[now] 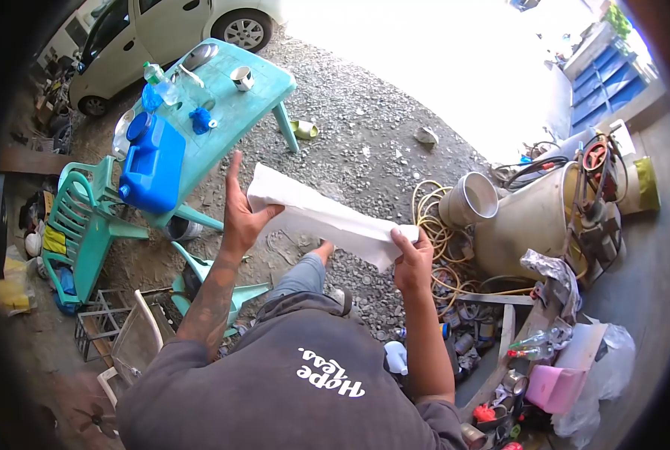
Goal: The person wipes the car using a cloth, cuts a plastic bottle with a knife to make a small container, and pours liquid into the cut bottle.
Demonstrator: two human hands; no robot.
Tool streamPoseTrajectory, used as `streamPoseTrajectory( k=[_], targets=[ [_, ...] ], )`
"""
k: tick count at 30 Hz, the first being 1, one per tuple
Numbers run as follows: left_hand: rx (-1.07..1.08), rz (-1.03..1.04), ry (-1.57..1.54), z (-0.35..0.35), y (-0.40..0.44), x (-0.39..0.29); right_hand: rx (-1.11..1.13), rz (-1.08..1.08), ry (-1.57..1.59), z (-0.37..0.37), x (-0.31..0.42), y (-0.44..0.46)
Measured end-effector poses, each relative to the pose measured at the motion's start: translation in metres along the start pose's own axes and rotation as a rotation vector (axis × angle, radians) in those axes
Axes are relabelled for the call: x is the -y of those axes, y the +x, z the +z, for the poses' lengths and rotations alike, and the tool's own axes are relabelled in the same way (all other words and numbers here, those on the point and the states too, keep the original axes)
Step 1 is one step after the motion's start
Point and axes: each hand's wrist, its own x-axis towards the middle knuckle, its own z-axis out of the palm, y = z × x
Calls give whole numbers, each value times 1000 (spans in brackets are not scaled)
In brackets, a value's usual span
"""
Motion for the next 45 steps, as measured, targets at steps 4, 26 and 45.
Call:
streamPoseTrajectory(
  k=[4,26,45],
  targets=[
    [46,129,389,-21,71,27,-15,-192,-88,22,26,74],
    [304,-426,-424,-50,528,60,394,93,-197,177,183,523],
    [383,-452,321,49,808,111,606,-331,-580,264,320,939]
  ],
)
